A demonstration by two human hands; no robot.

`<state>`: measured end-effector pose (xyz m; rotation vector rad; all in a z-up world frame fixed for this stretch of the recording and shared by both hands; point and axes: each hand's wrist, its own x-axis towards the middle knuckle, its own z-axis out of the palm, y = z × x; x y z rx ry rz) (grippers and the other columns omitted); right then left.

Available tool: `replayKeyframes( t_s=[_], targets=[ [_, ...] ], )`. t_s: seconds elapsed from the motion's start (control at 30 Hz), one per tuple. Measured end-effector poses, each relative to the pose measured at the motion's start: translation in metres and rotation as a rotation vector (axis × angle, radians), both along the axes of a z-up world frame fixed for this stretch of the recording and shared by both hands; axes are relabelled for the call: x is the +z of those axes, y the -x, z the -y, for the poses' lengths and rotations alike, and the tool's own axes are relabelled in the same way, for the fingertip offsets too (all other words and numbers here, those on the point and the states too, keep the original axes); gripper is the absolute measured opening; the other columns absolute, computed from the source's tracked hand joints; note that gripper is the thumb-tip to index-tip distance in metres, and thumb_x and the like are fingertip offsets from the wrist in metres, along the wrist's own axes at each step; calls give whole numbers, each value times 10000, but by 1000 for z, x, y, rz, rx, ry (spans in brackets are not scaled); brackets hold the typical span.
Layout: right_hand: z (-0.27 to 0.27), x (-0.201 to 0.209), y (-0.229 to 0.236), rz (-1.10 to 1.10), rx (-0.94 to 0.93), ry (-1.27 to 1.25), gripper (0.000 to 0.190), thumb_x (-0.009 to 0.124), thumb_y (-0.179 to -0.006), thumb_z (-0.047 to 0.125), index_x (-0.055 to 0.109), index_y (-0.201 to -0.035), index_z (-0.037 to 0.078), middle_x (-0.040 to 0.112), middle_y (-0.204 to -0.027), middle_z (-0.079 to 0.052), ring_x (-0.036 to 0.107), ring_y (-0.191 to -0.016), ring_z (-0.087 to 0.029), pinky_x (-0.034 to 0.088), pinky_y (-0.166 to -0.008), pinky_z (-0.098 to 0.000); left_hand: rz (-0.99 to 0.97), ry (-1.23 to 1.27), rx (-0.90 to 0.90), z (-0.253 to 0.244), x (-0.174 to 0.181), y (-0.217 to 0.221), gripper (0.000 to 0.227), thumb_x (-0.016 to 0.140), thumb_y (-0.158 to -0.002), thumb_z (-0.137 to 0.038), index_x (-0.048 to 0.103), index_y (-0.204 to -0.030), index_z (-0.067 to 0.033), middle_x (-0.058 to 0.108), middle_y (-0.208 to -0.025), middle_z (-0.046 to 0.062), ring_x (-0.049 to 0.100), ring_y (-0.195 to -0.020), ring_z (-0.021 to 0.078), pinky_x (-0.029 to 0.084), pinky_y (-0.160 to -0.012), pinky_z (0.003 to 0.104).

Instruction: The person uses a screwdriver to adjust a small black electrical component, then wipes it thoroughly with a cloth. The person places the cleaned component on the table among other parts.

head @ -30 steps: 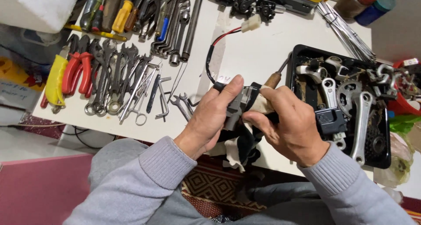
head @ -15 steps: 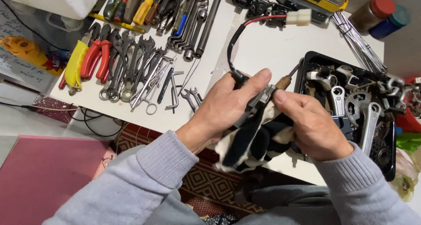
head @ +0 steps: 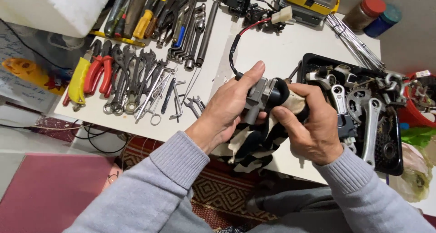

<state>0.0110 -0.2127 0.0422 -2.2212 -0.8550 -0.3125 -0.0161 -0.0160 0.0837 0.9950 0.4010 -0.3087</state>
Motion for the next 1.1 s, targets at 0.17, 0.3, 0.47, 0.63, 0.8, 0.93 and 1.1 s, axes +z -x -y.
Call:
replayKeyframes(
  t_s=[0.17,0.3,0.47,0.63,0.8,0.93,1.1],
  targets=[
    [-5,1,-3,-333,3,-186,302,594,-996,303,559,-1149,45,588,-856,-13,527,-711,-114,448,-654,-268,27,0,33,-2,-8,7,505,587,-896,-524,699,-904,-31,655,-717,68,625,-525,180,445,-418,244],
    [-12,10,-1,-562,19,-360,275,469,-1090,326,526,-907,130,469,-793,65,431,-712,-66,382,-700,-230,104,-68,78,-1,-6,8,499,592,-927,-466,659,-768,2,590,-671,45,582,-583,144,619,-624,288],
    [-14,7,-3,-877,46,-803,186,566,-1041,240,591,-1071,58,584,-790,-20,551,-503,-96,548,-446,-202,109,-19,63,-6,-4,9,375,597,-941,-413,635,-939,-40,637,-809,78,643,-676,184,589,-604,280],
    [-4,5,-7,-741,-73,-806,295,628,-991,169,601,-1249,28,542,-854,-2,426,-475,-37,454,-426,-174,164,159,-25,-12,-18,5,238,649,-938,-249,605,-1060,-50,639,-983,160,680,-838,277,634,-692,358],
    [-11,6,-4,-605,16,-782,450,768,-804,-47,651,-1238,-55,669,-873,-121,671,-686,-152,639,-530,-312,164,184,-11,-8,-25,5,493,699,-908,-317,566,-1266,-4,644,-1005,200,719,-890,386,631,-805,526],
    [-8,6,-5,-622,16,-827,388,745,-853,5,656,-1222,-75,658,-827,-131,678,-644,-161,642,-525,-324,151,196,-32,-10,-26,3,497,660,-935,-340,560,-1286,-3,657,-1009,229,721,-879,386,634,-798,521],
    [-5,4,-9,-681,-156,-861,223,654,-1001,122,715,-1172,-6,621,-769,-18,594,-662,-29,551,-536,-165,153,195,-15,-3,-36,-4,510,694,-918,-330,581,-1303,-16,649,-999,204,723,-870,394,631,-800,526]
  ],
)
